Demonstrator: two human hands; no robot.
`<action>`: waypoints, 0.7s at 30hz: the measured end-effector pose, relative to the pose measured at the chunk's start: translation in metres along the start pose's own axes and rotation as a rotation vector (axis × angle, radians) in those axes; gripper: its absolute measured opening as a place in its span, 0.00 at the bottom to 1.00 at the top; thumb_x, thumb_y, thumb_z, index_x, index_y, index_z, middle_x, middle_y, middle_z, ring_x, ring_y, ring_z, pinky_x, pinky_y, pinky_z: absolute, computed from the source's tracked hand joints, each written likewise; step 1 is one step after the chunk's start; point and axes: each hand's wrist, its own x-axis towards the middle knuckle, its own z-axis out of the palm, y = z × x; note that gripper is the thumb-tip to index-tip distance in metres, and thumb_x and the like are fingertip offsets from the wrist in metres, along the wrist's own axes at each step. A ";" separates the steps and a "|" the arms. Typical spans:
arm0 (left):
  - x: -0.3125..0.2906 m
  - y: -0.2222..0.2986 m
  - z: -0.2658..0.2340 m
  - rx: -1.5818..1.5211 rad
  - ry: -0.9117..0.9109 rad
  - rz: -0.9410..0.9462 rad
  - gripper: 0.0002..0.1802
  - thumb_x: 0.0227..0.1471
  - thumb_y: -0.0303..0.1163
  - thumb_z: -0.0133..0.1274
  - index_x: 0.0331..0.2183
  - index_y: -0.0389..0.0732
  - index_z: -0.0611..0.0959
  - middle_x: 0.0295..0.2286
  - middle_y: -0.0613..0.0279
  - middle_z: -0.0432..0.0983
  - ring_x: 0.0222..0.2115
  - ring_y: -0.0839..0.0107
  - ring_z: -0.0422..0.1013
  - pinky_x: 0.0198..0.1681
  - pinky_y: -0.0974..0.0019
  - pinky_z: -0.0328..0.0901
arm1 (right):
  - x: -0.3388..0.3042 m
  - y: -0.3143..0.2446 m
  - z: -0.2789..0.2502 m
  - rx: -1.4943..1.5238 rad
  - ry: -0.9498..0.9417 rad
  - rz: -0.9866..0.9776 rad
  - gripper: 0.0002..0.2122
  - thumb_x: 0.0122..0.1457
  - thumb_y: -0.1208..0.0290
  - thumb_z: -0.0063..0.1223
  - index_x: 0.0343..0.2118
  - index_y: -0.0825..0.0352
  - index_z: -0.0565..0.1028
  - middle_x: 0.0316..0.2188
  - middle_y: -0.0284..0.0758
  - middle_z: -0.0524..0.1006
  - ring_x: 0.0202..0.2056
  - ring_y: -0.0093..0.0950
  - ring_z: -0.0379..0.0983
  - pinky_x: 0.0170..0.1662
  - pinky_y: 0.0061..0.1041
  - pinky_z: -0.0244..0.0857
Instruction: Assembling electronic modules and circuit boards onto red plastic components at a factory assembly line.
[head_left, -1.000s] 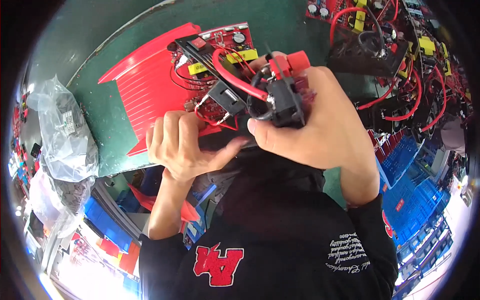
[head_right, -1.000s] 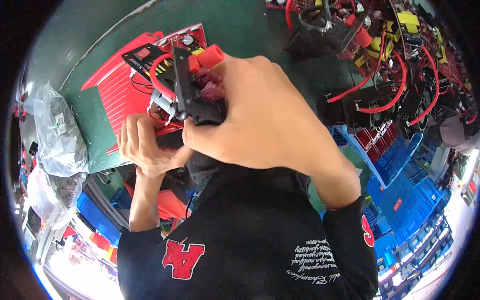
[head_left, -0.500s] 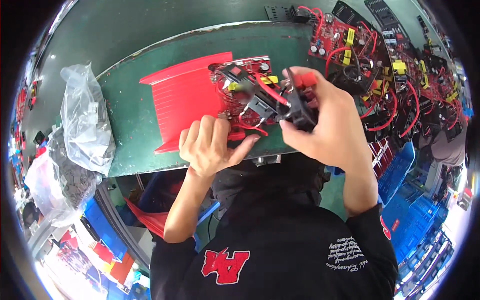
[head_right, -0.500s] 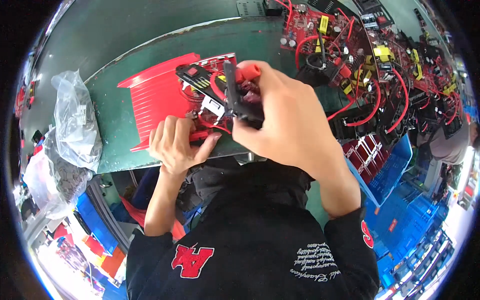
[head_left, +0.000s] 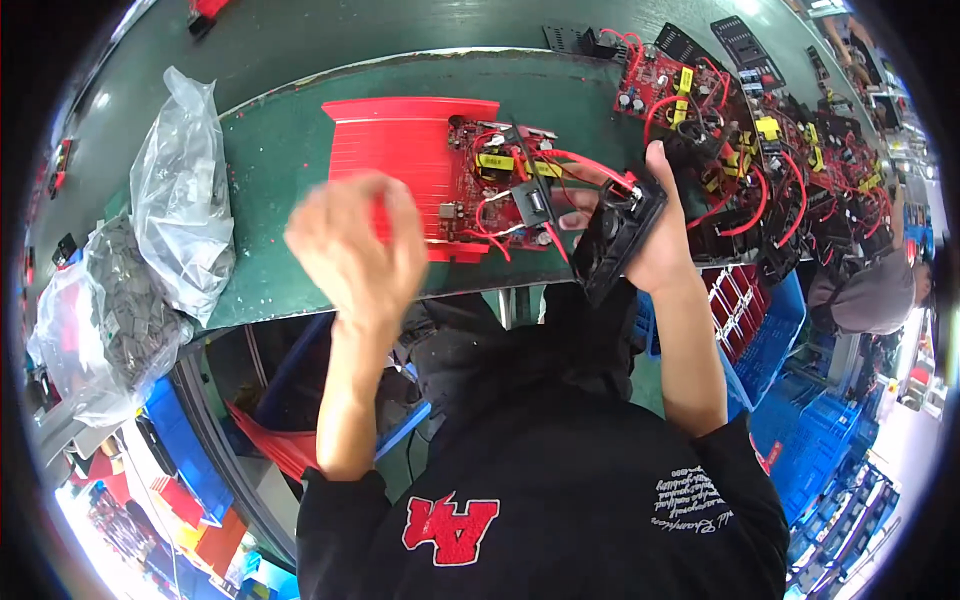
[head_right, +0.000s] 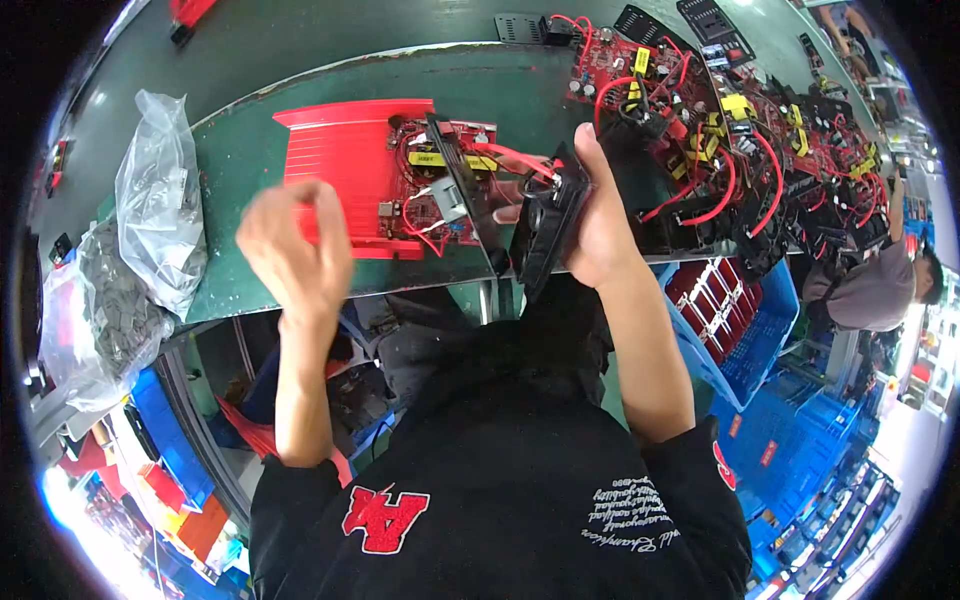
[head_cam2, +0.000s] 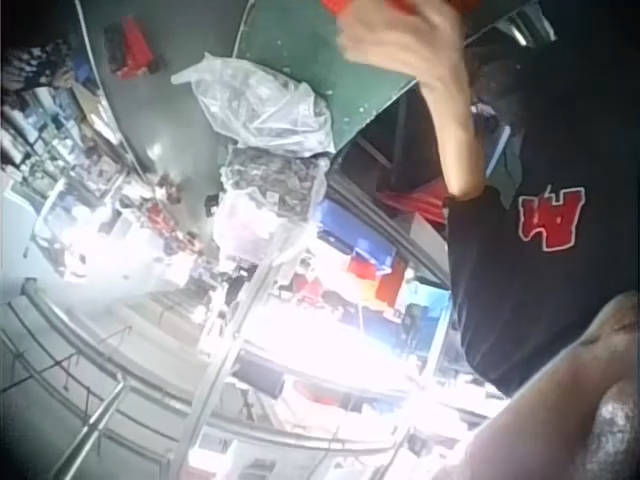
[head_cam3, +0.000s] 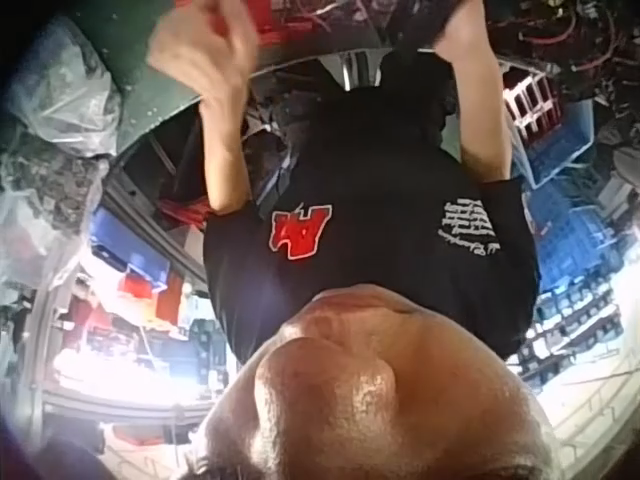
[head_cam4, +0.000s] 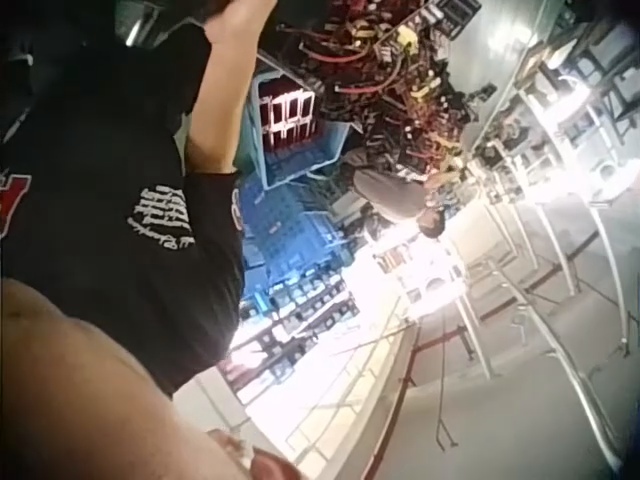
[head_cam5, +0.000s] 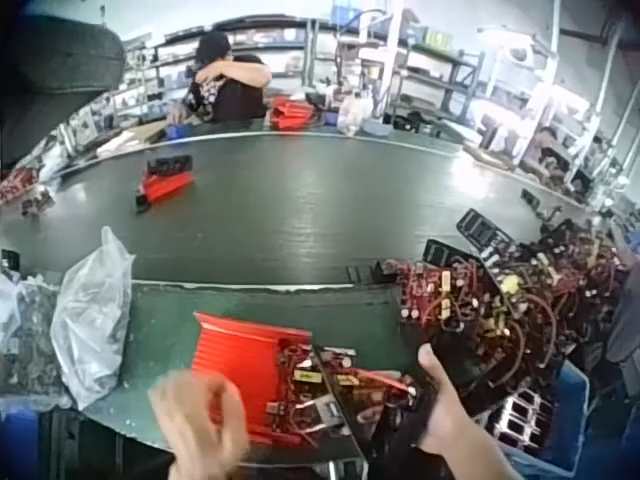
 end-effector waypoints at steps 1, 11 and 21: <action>0.003 -0.002 -0.001 0.187 0.013 -0.119 0.19 0.46 0.44 0.59 0.32 0.38 0.79 0.34 0.54 0.74 0.30 0.57 0.71 0.34 0.55 0.64 | -0.003 0.006 -0.007 0.030 -0.056 0.007 0.44 0.56 0.28 0.31 0.56 0.71 0.68 0.44 0.46 0.76 0.41 0.33 0.73 0.41 0.30 0.69; 0.026 -0.010 0.010 0.156 -0.555 -0.274 0.35 0.44 0.52 0.61 0.42 0.29 0.77 0.39 0.44 0.76 0.42 0.50 0.73 0.46 0.54 0.65 | -0.041 0.090 0.012 -0.678 0.041 -0.665 0.51 0.37 0.70 0.74 0.63 0.71 0.51 0.55 0.38 0.64 0.56 0.30 0.63 0.59 0.31 0.56; 0.031 -0.005 -0.002 -0.042 -0.653 -0.323 0.32 0.43 0.50 0.65 0.33 0.27 0.77 0.26 0.53 0.77 0.28 0.68 0.73 0.33 0.64 0.67 | -0.062 0.061 -0.012 -0.267 -0.123 -0.605 0.47 0.38 0.72 0.71 0.62 0.70 0.53 0.54 0.34 0.66 0.56 0.25 0.62 0.60 0.29 0.54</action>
